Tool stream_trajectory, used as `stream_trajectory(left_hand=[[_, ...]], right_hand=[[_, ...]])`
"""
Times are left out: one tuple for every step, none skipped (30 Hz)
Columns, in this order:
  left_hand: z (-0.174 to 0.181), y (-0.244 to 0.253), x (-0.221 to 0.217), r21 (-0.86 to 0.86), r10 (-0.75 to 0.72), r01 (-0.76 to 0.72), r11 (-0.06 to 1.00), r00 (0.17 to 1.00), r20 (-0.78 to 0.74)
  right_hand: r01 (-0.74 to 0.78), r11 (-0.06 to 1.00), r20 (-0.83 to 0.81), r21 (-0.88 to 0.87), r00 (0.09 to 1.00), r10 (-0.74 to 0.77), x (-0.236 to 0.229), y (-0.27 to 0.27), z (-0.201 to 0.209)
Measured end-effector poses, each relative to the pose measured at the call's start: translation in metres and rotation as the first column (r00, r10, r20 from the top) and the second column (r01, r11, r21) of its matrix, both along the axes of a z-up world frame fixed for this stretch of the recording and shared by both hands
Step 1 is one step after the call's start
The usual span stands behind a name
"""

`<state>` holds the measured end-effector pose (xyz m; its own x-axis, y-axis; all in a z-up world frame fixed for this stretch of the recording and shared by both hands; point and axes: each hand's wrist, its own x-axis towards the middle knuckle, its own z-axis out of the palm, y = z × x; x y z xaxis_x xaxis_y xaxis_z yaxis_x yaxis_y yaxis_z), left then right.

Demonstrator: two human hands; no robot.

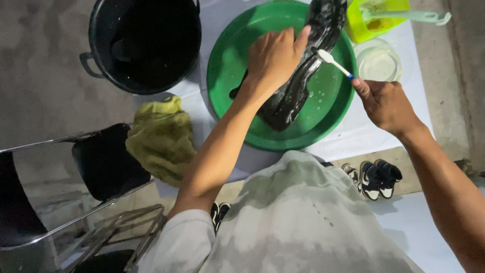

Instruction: The person scrubs a black shoe with a toothbrush and cleaning paste inside a green basin on a table.

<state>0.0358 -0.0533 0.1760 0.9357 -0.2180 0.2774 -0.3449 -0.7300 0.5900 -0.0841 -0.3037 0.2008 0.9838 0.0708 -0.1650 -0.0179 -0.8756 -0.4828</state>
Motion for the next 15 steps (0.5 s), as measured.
stream_trajectory(left_hand=[[0.002,0.0,0.0,0.0,-0.017,0.017,1.0,1.0,-0.012],[0.004,0.001,-0.002,0.0,-0.035,0.035,0.999,0.999,-0.023],[0.005,0.002,-0.004,-0.001,-0.055,0.055,0.998,0.998,-0.033],[0.007,0.004,-0.005,0.015,-0.052,0.053,0.999,0.998,-0.036],[0.009,0.005,-0.007,0.031,-0.046,0.047,0.998,0.998,-0.042],[0.01,0.005,-0.008,0.048,-0.04,0.042,0.998,0.998,-0.047],[0.012,0.003,-0.009,0.031,-0.037,0.038,0.999,0.998,-0.043],[0.013,0.002,-0.011,0.013,-0.034,0.035,0.999,0.999,-0.039],[0.014,0.001,-0.012,-0.003,-0.03,0.03,1.0,0.999,-0.035],[0.015,0.0,-0.013,0.0,-0.029,0.029,1.0,0.999,-0.024],[0.016,0.0,-0.015,0.003,-0.026,0.026,1.0,1.0,-0.014],[0.016,-0.001,-0.016,0.006,-0.024,0.024,1.0,1.0,-0.003],[0.017,-0.001,-0.018,0.023,-0.02,0.02,1.0,1.0,0.001],[0.017,-0.001,-0.02,0.04,-0.016,0.016,0.999,1.0,0.005],[0.018,-0.001,-0.021,0.056,-0.013,0.012,0.998,1.0,0.01]], right_hand=[[-0.033,0.999,0.094,0.033,0.995,0.029,0.003,-0.009,-0.002],[-0.068,0.996,0.188,0.062,0.981,0.055,0.006,-0.017,-0.004],[-0.019,0.999,0.175,0.033,0.985,0.013,0.007,-0.022,-0.005],[0.03,1.0,0.163,0.005,0.986,-0.03,0.009,-0.026,-0.007],[0.075,0.997,0.149,-0.024,0.986,-0.071,0.011,-0.03,-0.007],[-0.124,0.988,0.276,0.094,0.956,0.094,0.008,-0.032,-0.008],[-0.336,0.924,0.413,0.182,0.879,0.238,-0.001,-0.03,-0.011],[-0.34,0.934,0.264,0.112,0.916,0.302,-0.015,-0.026,-0.014],[-0.356,0.934,0.106,0.045,0.931,0.349,-0.022,-0.022,-0.019],[-0.327,0.945,0.07,-0.027,0.942,0.328,-0.019,-0.022,-0.024],[-0.3,0.949,0.036,-0.1,0.952,0.304,-0.016,-0.023,-0.03],[-0.273,0.946,0.003,-0.174,0.961,0.277,-0.012,-0.026,-0.034],[-0.227,0.965,0.097,-0.129,0.966,0.24,-0.004,-0.035,-0.035],[-0.184,0.98,0.187,-0.079,0.963,0.196,0.008,-0.046,-0.033],[-0.145,0.989,0.274,-0.025,0.951,0.146,0.018,-0.052,-0.031]])
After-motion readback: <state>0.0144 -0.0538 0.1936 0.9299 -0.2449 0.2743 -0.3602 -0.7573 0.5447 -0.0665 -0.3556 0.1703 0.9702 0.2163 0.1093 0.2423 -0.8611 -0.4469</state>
